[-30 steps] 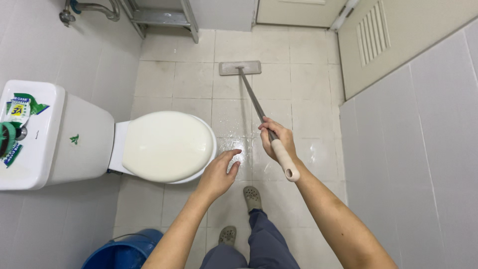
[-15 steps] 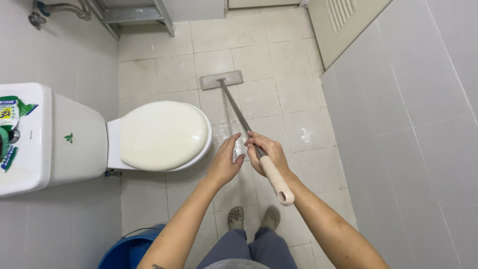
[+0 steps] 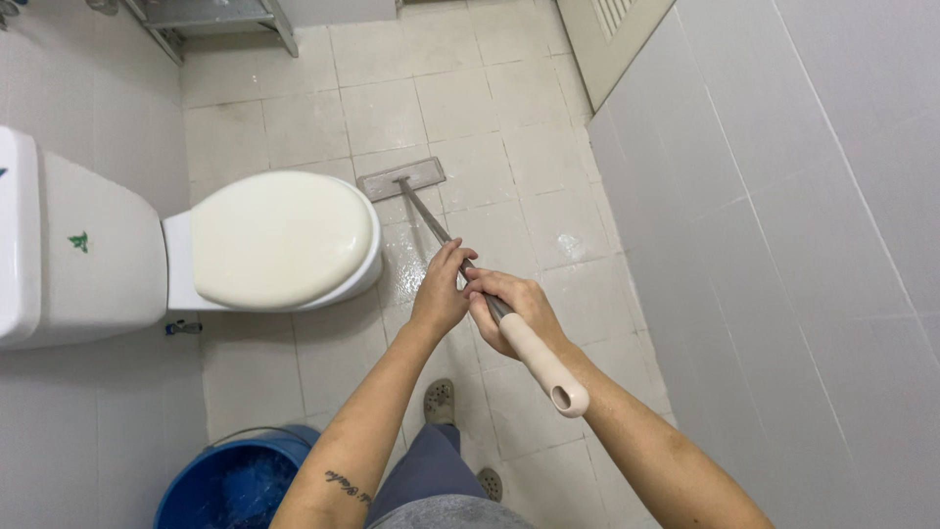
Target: The person cleans a tiled bathroom floor using a mop, pushing and pulling it across the wet surface around the toilet and bucket.
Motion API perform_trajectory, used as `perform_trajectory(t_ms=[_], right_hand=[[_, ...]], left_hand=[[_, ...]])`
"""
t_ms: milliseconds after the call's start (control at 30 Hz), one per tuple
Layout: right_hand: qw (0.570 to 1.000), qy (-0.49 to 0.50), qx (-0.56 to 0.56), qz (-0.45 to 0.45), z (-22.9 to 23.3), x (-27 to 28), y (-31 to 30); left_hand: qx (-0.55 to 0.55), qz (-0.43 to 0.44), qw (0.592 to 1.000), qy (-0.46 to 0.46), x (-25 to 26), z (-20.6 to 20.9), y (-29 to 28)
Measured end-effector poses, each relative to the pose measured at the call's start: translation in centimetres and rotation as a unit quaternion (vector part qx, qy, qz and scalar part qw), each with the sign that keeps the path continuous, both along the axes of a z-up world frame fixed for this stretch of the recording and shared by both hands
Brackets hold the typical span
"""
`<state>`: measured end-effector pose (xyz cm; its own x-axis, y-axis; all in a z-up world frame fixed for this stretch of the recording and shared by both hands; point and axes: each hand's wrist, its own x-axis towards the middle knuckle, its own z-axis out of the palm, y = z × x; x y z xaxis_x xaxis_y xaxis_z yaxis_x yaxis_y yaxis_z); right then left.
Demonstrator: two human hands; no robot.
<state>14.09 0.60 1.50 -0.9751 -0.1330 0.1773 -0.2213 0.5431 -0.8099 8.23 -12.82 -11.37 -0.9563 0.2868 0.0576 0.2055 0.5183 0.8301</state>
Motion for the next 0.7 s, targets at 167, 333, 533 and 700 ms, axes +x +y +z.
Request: perform_trajectory(t_ms=[167, 333, 533, 700], right_hand=[[0.999, 0.042, 0.03, 0.017, 1.0, 6.0, 1.6], [0.999, 0.0, 0.054, 0.007, 2.6, 12.0, 2.8], [0.994, 0.074, 0.077, 0.023, 4.8, 17.5, 3.9], [0.984, 0.162, 0.026, 0.072, 5.8, 18.9, 4.3]], left_hand=[[0.057, 0.022, 0.996, 0.06, 6.2, 1.0, 2.3], [0.052, 0.042, 0.996, 0.06, 12.3, 3.2, 4.3], [0.056, 0.066, 0.996, -0.017, 18.0, 6.0, 5.6], [0.033, 0.029, 0.999, -0.013, 19.6, 6.6, 5.5]])
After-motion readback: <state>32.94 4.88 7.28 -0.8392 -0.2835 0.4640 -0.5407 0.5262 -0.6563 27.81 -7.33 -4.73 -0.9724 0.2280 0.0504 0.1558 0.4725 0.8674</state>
